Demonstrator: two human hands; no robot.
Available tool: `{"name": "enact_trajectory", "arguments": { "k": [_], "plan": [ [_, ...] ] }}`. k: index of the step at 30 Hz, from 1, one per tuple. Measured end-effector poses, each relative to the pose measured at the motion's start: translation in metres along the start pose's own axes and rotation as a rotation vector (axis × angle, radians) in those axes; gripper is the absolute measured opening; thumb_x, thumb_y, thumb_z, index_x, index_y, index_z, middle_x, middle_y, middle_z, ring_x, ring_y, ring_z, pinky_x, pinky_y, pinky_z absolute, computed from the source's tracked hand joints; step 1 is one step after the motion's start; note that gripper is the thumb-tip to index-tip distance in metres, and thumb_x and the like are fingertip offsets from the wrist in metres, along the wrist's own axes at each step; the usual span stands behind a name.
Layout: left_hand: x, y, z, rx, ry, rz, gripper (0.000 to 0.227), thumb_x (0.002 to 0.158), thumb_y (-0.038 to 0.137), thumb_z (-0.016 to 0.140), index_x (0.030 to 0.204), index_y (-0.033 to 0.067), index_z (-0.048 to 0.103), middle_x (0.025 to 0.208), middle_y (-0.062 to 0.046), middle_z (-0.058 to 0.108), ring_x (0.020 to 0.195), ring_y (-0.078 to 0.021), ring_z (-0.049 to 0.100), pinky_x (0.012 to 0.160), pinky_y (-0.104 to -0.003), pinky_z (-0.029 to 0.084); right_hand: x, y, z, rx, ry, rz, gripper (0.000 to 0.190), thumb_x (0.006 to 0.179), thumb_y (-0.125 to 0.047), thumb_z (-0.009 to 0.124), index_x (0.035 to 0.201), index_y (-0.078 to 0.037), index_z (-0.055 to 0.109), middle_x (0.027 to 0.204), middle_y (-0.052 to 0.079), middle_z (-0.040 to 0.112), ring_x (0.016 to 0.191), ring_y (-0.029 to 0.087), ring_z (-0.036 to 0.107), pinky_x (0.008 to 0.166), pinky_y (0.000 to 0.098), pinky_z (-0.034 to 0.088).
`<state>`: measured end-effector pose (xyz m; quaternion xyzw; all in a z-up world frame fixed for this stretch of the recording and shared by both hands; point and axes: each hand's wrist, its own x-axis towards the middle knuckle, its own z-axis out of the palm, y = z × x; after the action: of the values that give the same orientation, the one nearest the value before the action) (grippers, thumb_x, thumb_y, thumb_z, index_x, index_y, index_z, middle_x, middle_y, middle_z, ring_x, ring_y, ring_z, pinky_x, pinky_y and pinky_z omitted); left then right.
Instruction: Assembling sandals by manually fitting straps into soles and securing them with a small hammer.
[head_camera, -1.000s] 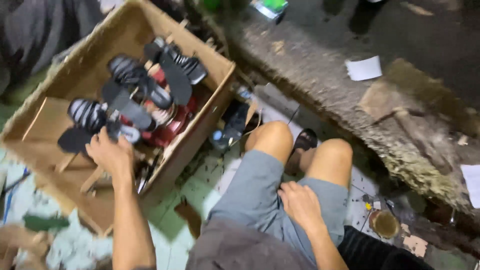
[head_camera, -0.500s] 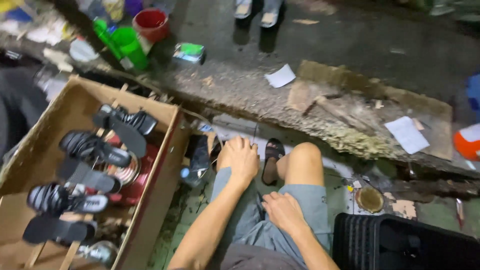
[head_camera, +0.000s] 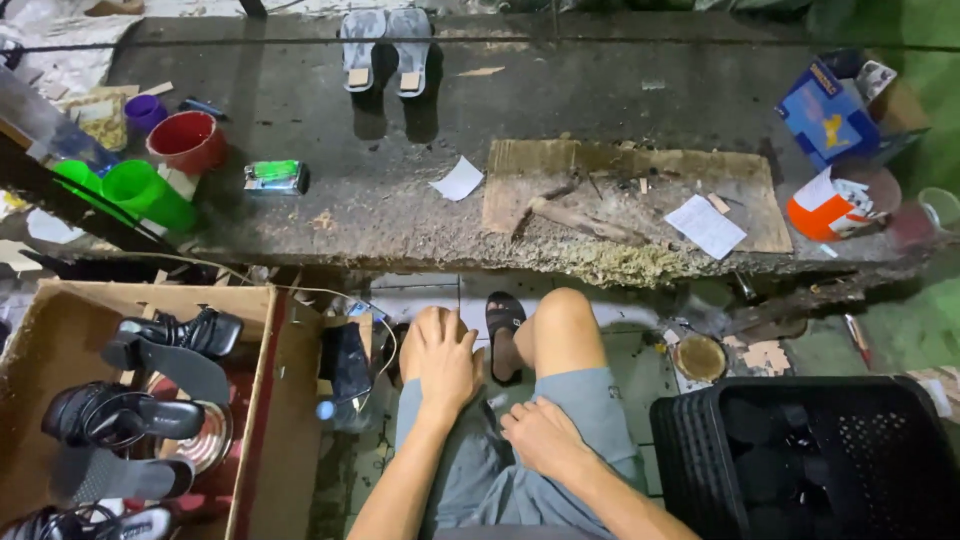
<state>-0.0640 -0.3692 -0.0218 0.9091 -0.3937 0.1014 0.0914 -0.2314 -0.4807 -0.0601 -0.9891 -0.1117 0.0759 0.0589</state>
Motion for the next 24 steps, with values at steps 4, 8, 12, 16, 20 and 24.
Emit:
{"name": "enact_trajectory", "arguments": {
  "k": [4, 8, 12, 16, 20, 24],
  "plan": [
    [0.000, -0.015, 0.010, -0.087, 0.027, -0.060, 0.028, 0.089, 0.035, 0.061, 0.104, 0.0159, 0.075, 0.136, -0.013, 0.055, 0.133, -0.0443, 0.041, 0.106, -0.067, 0.031, 0.014, -0.001, 0.006, 0.025, 0.010, -0.033, 0.018, 0.100, -0.025, 0.055, 0.088, -0.014, 0.062, 0.079, 0.007, 0.061, 0.071, 0.029, 0.061, 0.070, 0.0423, 0.041],
    [-0.019, -0.023, -0.008, -0.488, 0.145, -0.123, 0.027, 0.092, 0.025, 0.060, 0.112, 0.0100, 0.070, 0.123, -0.011, 0.064, 0.126, -0.0388, 0.049, 0.107, -0.058, 0.032, 0.017, -0.012, -0.012, 0.054, 0.062, -0.079, 0.016, 0.099, -0.024, 0.055, 0.087, -0.016, 0.062, 0.082, 0.005, 0.062, 0.069, 0.028, 0.063, 0.066, 0.0412, 0.043],
    [-0.058, -0.049, -0.009, -0.831, 0.135, -0.201, 0.034, 0.091, 0.011, 0.063, 0.124, 0.0042, 0.066, 0.131, -0.016, 0.067, 0.129, -0.0327, 0.059, 0.110, -0.041, 0.042, 0.030, -0.009, -0.011, 0.076, 0.101, -0.124, 0.018, 0.098, -0.029, 0.053, 0.090, -0.018, 0.066, 0.088, 0.005, 0.070, 0.082, 0.027, 0.069, 0.073, 0.0412, 0.048],
    [-0.105, -0.072, -0.063, -0.894, 0.150, -0.416, 0.025, 0.092, 0.020, 0.065, 0.112, 0.0083, 0.074, 0.111, -0.006, 0.078, 0.104, -0.0180, 0.074, 0.095, -0.029, 0.053, 0.030, -0.014, 0.000, -0.001, 0.081, -0.184, 0.017, 0.096, -0.025, 0.052, 0.086, -0.018, 0.064, 0.077, 0.005, 0.067, 0.073, 0.029, 0.067, 0.068, 0.0415, 0.047],
    [-0.160, -0.140, -0.081, -0.633, 0.509, -0.830, 0.014, 0.091, 0.024, 0.071, 0.094, 0.0130, 0.078, 0.088, 0.001, 0.077, 0.082, -0.0086, 0.069, 0.081, -0.026, 0.052, 0.044, -0.011, -0.002, 0.123, 0.047, -0.101, 0.018, 0.097, -0.025, 0.050, 0.093, -0.016, 0.066, 0.086, 0.006, 0.068, 0.080, 0.033, 0.065, 0.075, 0.0458, 0.050],
    [-0.221, -0.209, -0.089, -0.119, 0.740, -1.022, 0.024, 0.096, 0.029, 0.071, 0.080, 0.0111, 0.071, 0.072, -0.005, 0.070, 0.065, -0.0179, 0.063, 0.065, -0.037, 0.045, 0.037, -0.013, 0.003, 0.083, 0.091, -0.150, 0.016, 0.095, -0.022, 0.052, 0.083, -0.016, 0.061, 0.078, 0.006, 0.065, 0.073, 0.034, 0.063, 0.069, 0.0443, 0.049]
  ]
}}
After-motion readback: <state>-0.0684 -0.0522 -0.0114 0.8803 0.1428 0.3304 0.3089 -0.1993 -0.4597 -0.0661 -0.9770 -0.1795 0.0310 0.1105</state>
